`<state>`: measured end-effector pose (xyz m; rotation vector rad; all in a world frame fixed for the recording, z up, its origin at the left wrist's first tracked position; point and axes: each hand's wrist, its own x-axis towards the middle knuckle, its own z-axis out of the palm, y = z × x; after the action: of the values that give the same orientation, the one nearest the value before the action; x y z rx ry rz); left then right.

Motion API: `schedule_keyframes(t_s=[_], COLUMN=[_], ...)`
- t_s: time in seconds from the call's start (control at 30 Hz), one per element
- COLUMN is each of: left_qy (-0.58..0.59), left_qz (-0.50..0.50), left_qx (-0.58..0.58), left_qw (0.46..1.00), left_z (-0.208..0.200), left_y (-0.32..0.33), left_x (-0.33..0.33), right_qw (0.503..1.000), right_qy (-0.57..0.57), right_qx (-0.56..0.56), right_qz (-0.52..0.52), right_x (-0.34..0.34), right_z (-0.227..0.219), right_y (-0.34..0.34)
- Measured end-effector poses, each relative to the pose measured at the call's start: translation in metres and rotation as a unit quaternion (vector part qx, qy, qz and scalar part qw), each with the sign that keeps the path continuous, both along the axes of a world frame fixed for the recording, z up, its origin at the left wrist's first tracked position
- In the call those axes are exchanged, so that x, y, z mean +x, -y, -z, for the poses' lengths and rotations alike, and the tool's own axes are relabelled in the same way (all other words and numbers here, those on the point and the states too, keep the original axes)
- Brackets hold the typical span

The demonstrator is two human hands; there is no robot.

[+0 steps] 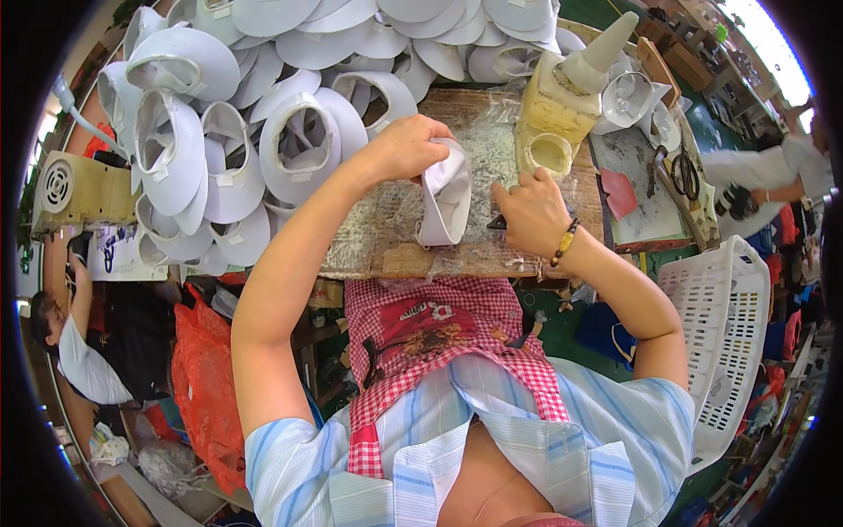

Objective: The person applies glue to shoe upper components using a brush and shapes and attaches the shoe parts together by hand on the workbench.

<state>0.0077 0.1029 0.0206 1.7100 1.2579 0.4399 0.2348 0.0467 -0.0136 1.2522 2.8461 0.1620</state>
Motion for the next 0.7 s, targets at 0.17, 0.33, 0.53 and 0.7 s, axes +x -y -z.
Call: schedule_keyframes(t_s=[0.17,0.33,0.53,0.7], left_qy=[-0.060,-0.043,-0.024,-0.032], left_qz=[0.114,0.128,0.099,0.081], left_qx=[0.123,0.154,0.043,0.144], left_qw=[0.984,0.979,0.994,0.986], left_z=[0.001,-0.003,-0.008,-0.002], left_y=[-0.017,-0.007,-0.011,-0.001], left_x=[0.000,-0.021,-0.039,-0.058], right_qw=[0.973,0.977,0.986,0.953], right_qy=[-0.229,-0.170,-0.071,-0.209], right_qx=[0.015,0.002,-0.005,0.094], right_qz=[-0.029,-0.132,-0.149,-0.198], right_x=[-0.009,-0.035,-0.028,-0.040], right_z=[0.001,0.017,0.015,0.016], right_y=[0.000,-0.008,-0.004,-0.007])
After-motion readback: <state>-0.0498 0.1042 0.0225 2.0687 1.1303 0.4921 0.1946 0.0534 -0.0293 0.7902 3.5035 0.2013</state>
